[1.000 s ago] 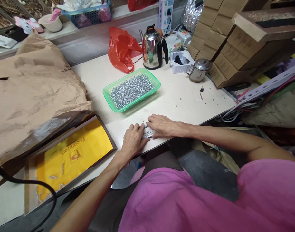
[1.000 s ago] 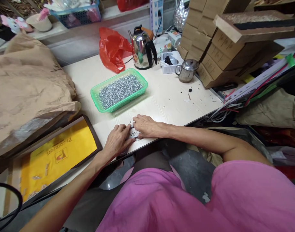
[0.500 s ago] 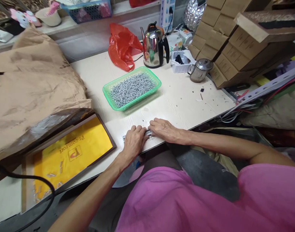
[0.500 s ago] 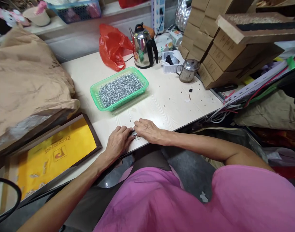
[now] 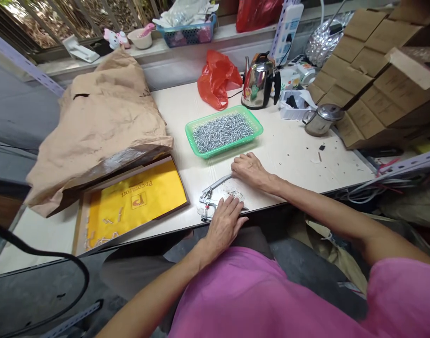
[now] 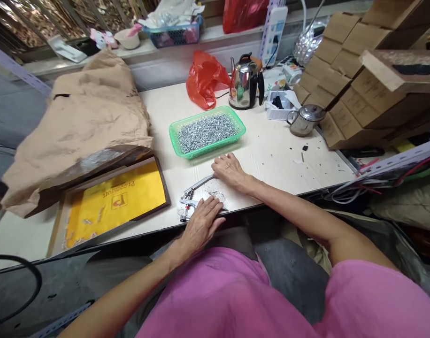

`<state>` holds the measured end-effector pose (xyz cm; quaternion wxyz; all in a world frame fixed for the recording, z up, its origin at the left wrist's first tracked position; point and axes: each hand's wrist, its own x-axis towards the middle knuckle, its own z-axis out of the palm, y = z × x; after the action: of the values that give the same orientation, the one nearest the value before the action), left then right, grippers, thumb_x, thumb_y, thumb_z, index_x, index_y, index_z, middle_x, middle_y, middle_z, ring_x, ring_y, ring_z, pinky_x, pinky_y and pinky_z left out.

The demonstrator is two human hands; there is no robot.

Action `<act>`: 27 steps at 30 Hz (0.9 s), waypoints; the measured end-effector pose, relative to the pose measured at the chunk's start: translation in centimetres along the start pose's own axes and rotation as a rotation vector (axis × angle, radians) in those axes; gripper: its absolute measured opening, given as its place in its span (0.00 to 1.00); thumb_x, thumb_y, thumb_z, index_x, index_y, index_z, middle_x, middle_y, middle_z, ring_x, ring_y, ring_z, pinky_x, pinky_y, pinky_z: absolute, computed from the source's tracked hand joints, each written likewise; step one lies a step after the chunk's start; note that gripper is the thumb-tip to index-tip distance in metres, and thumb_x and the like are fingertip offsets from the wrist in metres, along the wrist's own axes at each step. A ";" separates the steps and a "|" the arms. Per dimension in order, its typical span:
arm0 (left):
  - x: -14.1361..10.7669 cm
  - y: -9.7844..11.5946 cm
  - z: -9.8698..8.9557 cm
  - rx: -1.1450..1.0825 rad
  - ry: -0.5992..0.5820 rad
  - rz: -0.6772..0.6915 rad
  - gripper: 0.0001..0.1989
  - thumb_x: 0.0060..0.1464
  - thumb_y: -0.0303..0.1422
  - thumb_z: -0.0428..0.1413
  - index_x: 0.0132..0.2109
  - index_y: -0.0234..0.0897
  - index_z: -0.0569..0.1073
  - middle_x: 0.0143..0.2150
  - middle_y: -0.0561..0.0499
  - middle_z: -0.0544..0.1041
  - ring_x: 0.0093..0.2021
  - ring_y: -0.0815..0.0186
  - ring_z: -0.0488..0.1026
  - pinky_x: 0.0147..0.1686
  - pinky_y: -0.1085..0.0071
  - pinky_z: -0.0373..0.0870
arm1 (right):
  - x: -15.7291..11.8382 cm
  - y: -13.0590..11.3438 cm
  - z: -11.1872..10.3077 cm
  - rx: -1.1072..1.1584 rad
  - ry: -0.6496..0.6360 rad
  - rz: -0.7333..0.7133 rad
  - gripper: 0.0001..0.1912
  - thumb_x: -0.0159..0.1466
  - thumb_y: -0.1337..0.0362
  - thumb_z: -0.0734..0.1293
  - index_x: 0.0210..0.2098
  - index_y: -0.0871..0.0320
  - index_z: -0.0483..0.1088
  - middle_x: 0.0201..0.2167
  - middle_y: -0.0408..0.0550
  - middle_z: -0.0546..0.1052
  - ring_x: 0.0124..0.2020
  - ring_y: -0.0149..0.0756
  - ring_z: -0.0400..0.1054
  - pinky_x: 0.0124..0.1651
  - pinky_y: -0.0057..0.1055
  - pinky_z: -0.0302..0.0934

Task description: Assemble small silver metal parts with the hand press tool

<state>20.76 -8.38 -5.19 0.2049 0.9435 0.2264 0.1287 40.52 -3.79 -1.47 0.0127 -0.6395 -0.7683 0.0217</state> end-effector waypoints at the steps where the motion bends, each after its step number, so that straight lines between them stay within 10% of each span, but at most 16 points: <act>1: 0.1 0.0 0.0 -0.008 0.004 0.002 0.19 0.63 0.36 0.50 0.58 0.34 0.66 0.60 0.40 0.70 0.65 0.52 0.60 0.64 0.47 0.55 | 0.3 -0.7 -0.2 -0.011 0.017 -0.049 0.10 0.67 0.67 0.61 0.39 0.63 0.74 0.40 0.55 0.74 0.43 0.42 0.61 0.44 0.38 0.47; 7: -2.0 1.0 -0.4 -0.080 -0.017 0.038 0.19 0.61 0.37 0.53 0.57 0.37 0.68 0.52 0.41 0.76 0.55 0.54 0.72 0.53 0.56 0.70 | 0.6 -7.4 -0.2 0.092 -0.045 -0.677 0.07 0.65 0.65 0.64 0.32 0.56 0.74 0.38 0.50 0.72 0.43 0.41 0.58 0.39 0.36 0.48; 12: -7.0 0.2 -4.9 0.017 0.131 0.046 0.12 0.63 0.31 0.48 0.50 0.37 0.73 0.42 0.45 0.78 0.42 0.64 0.75 0.43 0.69 0.73 | 0.7 -9.9 1.2 0.117 -0.017 -0.773 0.07 0.64 0.69 0.63 0.30 0.60 0.71 0.34 0.50 0.72 0.39 0.39 0.60 0.40 0.36 0.51; 18: -11.8 -9.8 -14.3 0.466 0.407 -0.702 0.15 0.62 0.34 0.45 0.43 0.37 0.76 0.38 0.43 0.76 0.40 0.59 0.72 0.42 0.64 0.70 | 1.8 -7.5 -1.6 0.379 0.322 -0.506 0.10 0.68 0.67 0.58 0.36 0.59 0.70 0.33 0.51 0.74 0.37 0.39 0.64 0.42 0.35 0.57; 22: -13.6 -15.3 -16.9 0.580 0.199 -0.846 0.18 0.59 0.36 0.44 0.34 0.36 0.77 0.33 0.42 0.75 0.37 0.57 0.72 0.38 0.65 0.68 | 4.0 -3.3 -5.4 0.393 0.553 -0.180 0.09 0.68 0.67 0.58 0.41 0.58 0.70 0.38 0.51 0.75 0.43 0.40 0.67 0.48 0.36 0.59; 27: -14.0 -20.5 -16.4 0.548 0.190 -0.863 0.19 0.54 0.39 0.43 0.25 0.39 0.73 0.29 0.42 0.75 0.34 0.52 0.74 0.35 0.63 0.67 | 4.6 0.6 -8.0 0.280 0.505 -0.057 0.10 0.67 0.67 0.62 0.46 0.58 0.71 0.45 0.51 0.75 0.49 0.39 0.67 0.52 0.36 0.60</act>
<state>-4.47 6.93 -1.96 -0.0367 0.7675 0.6378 0.0534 40.70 0.96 6.43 0.2921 -0.5949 -0.7481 -0.0329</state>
